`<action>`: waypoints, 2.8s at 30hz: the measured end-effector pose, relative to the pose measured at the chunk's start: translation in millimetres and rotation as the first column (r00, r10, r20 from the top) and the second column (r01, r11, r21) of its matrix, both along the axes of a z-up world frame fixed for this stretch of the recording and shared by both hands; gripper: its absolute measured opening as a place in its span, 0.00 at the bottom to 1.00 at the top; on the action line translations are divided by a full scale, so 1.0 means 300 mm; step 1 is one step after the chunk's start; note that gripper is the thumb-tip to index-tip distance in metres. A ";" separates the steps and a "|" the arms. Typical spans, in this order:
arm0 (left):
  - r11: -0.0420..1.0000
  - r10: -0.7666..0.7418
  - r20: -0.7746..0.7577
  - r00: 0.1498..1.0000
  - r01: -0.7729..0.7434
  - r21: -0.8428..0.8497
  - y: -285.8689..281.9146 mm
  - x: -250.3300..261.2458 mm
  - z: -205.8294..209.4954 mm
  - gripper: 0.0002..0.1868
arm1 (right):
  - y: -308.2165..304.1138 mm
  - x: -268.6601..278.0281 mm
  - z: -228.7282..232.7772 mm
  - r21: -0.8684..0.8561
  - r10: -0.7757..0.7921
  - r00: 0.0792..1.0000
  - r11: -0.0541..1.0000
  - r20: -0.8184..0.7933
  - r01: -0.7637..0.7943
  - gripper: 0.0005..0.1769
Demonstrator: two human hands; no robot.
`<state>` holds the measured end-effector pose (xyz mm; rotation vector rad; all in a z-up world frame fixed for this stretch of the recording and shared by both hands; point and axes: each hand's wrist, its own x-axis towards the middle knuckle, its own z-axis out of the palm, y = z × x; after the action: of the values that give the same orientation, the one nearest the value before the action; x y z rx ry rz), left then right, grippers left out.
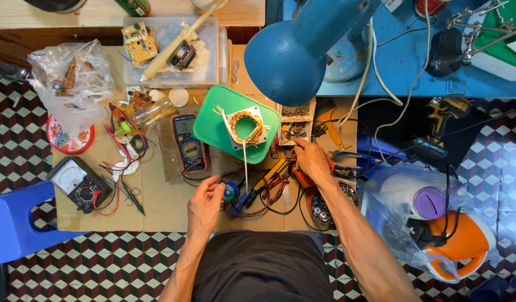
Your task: The person works on a toroidal transformer coil, stripping and twisting wires, then uses a heat gun to apply heat to the coil. They repeatedly inspect the coil and adjust the wires throughout the process.
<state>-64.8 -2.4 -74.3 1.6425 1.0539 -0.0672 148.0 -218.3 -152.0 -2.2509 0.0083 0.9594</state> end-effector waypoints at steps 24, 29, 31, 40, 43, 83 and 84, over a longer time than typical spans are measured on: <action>0.964 -0.256 -0.020 0.966 0.254 -0.075 -0.081 0.100 -0.047 0.18 | 0.035 -0.054 0.008 0.041 0.028 0.999 0.999 -0.014 -0.028 0.33; 0.966 -0.254 -0.017 0.967 0.253 -0.063 -0.066 0.084 -0.043 0.18 | 0.032 -0.027 -0.013 0.062 -0.224 0.965 0.974 0.139 0.217 0.23; 0.969 -0.240 -0.008 0.971 0.240 -0.061 -0.064 0.071 -0.048 0.18 | 0.036 0.003 -0.012 0.055 -0.217 0.948 0.976 0.231 0.209 0.19; 0.974 -0.224 -0.029 0.974 0.223 -0.030 -0.040 0.042 -0.052 0.19 | 0.085 0.069 -0.101 -0.105 -0.076 0.884 0.985 0.460 0.139 0.13; 0.973 -0.231 -0.037 0.972 0.231 -0.018 -0.030 0.039 -0.042 0.19 | 0.079 0.076 -0.145 -0.155 0.015 0.867 0.985 0.498 0.072 0.12; 0.972 -0.213 0.237 0.948 0.181 0.150 -0.044 0.135 0.455 0.17 | -0.084 -0.098 0.324 0.629 -0.418 0.813 0.518 -0.405 0.579 0.15; 0.965 -0.255 0.237 0.937 0.233 0.116 -0.077 0.146 0.480 0.17 | -0.090 -0.128 0.387 0.646 -0.329 0.871 0.585 -0.364 0.491 0.14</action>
<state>-20.9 -25.6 69.8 1.8009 0.6653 0.0222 109.6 -245.3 -35.8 -1.3066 0.2066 0.7448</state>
